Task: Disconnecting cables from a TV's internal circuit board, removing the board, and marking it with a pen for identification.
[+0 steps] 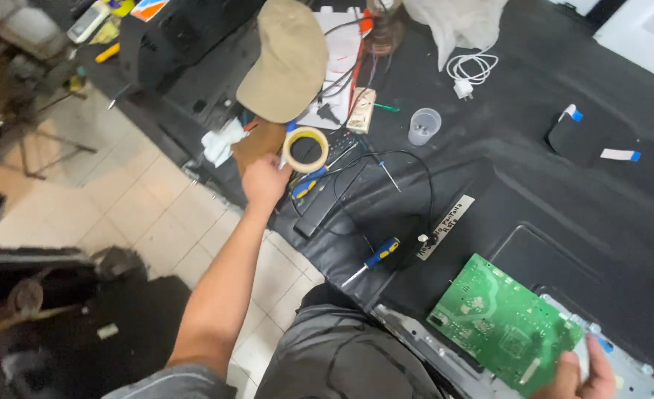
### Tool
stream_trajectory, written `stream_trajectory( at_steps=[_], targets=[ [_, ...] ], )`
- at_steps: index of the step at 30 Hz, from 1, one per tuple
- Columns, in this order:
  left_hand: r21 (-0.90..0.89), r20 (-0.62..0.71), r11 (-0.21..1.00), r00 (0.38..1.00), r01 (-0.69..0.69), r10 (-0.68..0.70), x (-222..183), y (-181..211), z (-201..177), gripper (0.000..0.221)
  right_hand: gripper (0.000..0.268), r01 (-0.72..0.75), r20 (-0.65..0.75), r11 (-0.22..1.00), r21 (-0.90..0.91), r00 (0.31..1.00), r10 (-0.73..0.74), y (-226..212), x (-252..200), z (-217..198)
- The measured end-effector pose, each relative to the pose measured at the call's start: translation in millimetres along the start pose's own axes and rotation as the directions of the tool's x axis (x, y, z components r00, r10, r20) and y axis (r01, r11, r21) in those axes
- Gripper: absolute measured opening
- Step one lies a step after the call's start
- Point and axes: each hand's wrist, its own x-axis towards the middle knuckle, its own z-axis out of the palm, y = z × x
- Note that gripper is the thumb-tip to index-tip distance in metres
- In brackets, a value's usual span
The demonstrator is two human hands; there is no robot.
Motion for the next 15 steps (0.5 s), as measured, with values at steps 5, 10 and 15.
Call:
stream_trajectory(
  at_steps=[5,10,15],
  targets=[
    [0.035,-0.358,0.949,0.883,-0.313,0.305,-59.9,-24.5,-86.4,0.026,0.022,-0.016,0.235,0.992,-0.122,0.971,0.045,-99.8,-64.6,71.5],
    [-0.553,0.228,0.749,0.799,-0.365,0.557,-113.2,31.9,-157.4,0.025,0.073,0.399,0.610,0.905,-0.151,0.757,-0.232,-133.2,-96.6,144.1],
    [-0.840,0.474,0.542,0.474,-0.008,0.742,-160.3,91.9,-155.1,0.013,0.045,0.384,0.847,0.922,-0.061,0.508,-0.155,-170.9,-82.4,157.8]
  ],
)
